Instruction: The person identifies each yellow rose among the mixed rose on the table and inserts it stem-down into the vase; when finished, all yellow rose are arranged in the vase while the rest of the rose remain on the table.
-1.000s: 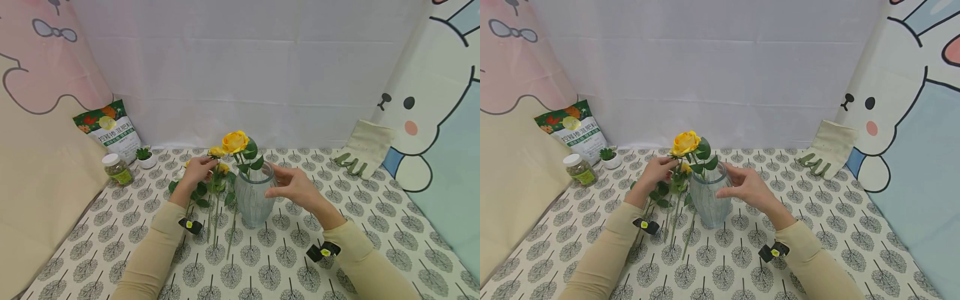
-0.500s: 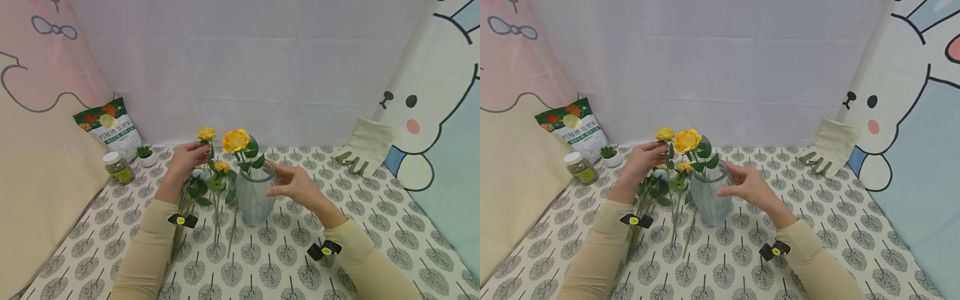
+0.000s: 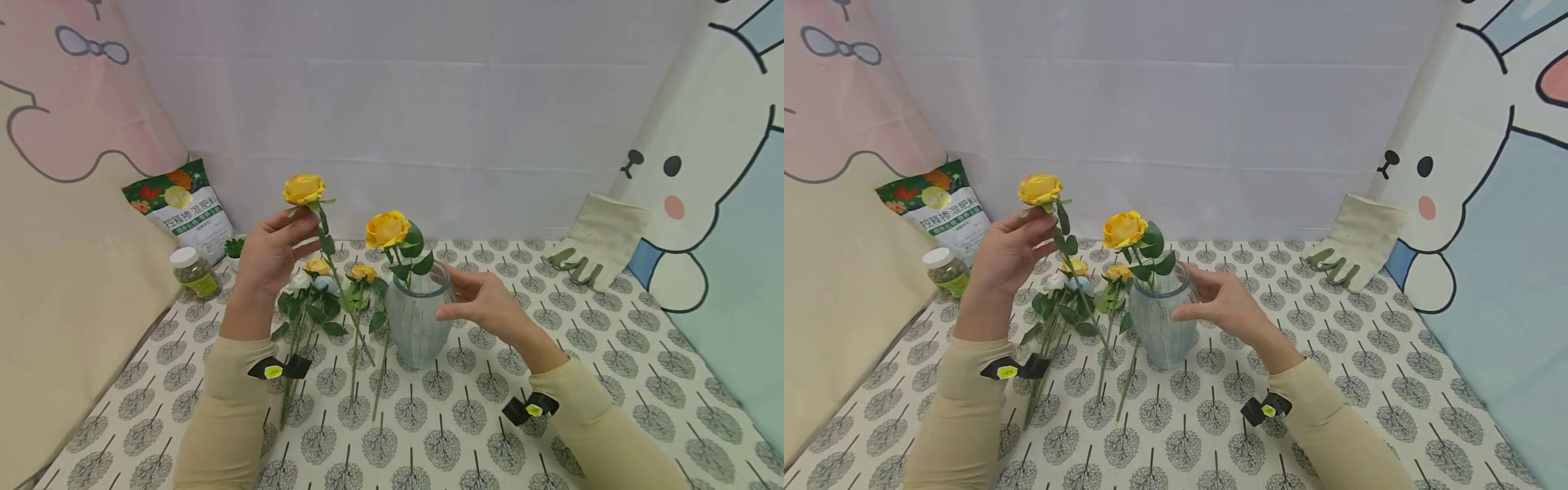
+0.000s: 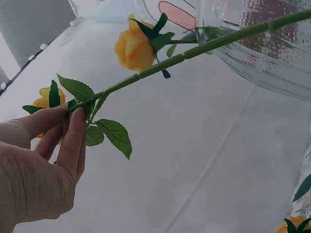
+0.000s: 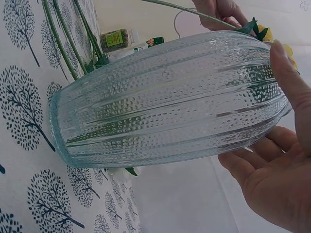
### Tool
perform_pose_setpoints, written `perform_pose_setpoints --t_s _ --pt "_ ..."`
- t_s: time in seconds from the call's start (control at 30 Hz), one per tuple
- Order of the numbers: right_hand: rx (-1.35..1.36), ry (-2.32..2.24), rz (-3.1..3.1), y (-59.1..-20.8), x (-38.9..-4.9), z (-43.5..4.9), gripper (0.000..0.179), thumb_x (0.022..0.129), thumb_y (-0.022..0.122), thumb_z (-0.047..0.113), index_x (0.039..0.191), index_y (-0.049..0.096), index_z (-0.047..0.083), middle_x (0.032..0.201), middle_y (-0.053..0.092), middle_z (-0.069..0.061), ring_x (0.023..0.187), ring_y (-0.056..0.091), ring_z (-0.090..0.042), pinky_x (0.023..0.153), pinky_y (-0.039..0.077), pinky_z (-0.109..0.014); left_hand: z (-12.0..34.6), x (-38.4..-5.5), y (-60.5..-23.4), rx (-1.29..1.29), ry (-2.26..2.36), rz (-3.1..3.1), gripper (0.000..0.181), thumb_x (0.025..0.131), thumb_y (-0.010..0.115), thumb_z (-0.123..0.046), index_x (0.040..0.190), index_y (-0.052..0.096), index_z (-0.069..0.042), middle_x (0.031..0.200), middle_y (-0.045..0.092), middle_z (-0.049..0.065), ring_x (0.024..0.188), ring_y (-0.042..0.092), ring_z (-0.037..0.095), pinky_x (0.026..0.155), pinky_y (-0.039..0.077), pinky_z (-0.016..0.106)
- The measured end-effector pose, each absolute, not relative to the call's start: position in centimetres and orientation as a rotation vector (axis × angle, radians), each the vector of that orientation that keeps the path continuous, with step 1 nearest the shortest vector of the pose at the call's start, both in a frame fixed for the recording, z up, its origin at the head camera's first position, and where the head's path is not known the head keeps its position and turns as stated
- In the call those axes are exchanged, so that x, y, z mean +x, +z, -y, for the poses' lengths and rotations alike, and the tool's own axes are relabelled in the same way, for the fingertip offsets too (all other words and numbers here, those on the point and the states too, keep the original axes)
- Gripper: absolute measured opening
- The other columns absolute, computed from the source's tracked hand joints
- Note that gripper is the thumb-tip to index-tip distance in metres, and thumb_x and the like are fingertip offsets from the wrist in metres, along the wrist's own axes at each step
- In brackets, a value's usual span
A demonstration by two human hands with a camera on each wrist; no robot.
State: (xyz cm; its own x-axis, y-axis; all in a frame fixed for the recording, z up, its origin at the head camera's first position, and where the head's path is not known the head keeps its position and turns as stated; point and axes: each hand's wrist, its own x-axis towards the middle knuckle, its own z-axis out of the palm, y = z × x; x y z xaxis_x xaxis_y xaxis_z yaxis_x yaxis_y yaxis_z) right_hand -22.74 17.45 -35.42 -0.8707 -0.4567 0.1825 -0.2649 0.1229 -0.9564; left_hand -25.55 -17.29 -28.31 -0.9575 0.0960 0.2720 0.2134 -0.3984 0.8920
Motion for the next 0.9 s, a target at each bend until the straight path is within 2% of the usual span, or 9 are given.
perform_pose_setpoints --t_s 0.17,0.3,0.53,0.67,0.9 --pt "-0.718 -1.843 -2.235 -35.5 -22.8 -17.5 0.090 0.076 0.089 0.022 0.152 0.042 0.010 0.153 0.043 -0.009 0.131 0.052 -0.034 0.100 0.049 -0.038 17.2 -24.4 -27.4 -0.540 -2.602 1.379 0.019 0.097 0.062 0.003 0.092 0.077 -0.008 0.099 0.064 0.004 0.083 0.069 0.015 0.073 0.060 0.028" --pt "-0.701 -1.839 -2.244 -35.5 -22.8 -17.5 0.088 0.076 0.089 0.020 0.151 0.044 0.010 0.151 0.045 -0.009 0.132 0.051 -0.033 0.101 0.049 -0.038 16.9 -23.8 -27.0 -0.611 -2.672 1.076 0.013 0.094 0.065 0.005 0.096 0.076 -0.002 0.094 0.067 0.007 0.080 0.071 0.018 0.065 0.061 0.026" --pt "-0.696 -1.834 -2.243 -35.4 -22.9 -17.5 0.088 0.076 0.088 0.020 0.151 0.044 0.011 0.147 0.050 -0.010 0.130 0.053 -0.031 0.099 0.050 -0.037 16.2 -23.5 -26.7 -0.605 -2.701 0.732 0.009 0.087 0.073 0.009 0.093 0.072 0.003 0.090 0.066 0.013 0.077 0.070 0.023 0.064 0.061 0.030" --pt "-0.704 -1.825 -2.256 -35.4 -22.9 -17.5 0.087 0.076 0.088 0.020 0.151 0.044 0.011 0.148 0.050 -0.009 0.131 0.052 -0.031 0.101 0.049 -0.040 15.9 -23.5 -26.5 -0.561 -2.658 0.645 0.013 0.087 0.072 0.010 0.098 0.071 0.004 0.094 0.065 0.014 0.078 0.069 0.024 0.069 0.062 0.032" --pt "-0.701 -1.842 -2.245 -35.5 -22.9 -17.5 0.088 0.075 0.089 0.020 0.150 0.045 0.010 0.149 0.048 -0.010 0.132 0.051 -0.034 0.101 0.049 -0.037 15.2 -23.3 -26.6 -0.498 -2.542 0.656 0.019 0.085 0.076 0.007 0.102 0.073 0.001 0.095 0.063 0.010 0.079 0.068 0.021 0.059 0.060 0.028"
